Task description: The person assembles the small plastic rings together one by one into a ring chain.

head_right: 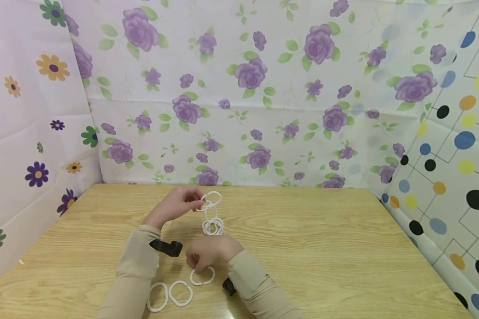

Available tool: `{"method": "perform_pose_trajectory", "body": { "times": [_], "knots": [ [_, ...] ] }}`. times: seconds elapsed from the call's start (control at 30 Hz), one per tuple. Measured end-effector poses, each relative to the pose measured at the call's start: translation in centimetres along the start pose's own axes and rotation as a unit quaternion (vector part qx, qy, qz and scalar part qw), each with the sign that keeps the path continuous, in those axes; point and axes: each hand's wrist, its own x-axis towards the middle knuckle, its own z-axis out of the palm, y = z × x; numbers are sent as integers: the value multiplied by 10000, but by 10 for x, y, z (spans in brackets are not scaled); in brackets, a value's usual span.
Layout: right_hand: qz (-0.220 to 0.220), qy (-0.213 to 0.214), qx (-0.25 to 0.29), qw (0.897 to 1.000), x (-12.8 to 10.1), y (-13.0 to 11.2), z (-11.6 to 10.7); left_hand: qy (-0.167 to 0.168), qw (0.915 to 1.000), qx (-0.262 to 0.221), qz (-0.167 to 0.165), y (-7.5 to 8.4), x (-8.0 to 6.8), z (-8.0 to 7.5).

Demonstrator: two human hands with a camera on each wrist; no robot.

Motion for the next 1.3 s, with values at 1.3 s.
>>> {"method": "perform_pose_trajectory", "body": {
  "times": [1.3],
  "knots": [
    [408,3510,848,9317,-68,49,-42,-242,9994,-267,-3,-3,2,3]
  ]
}}
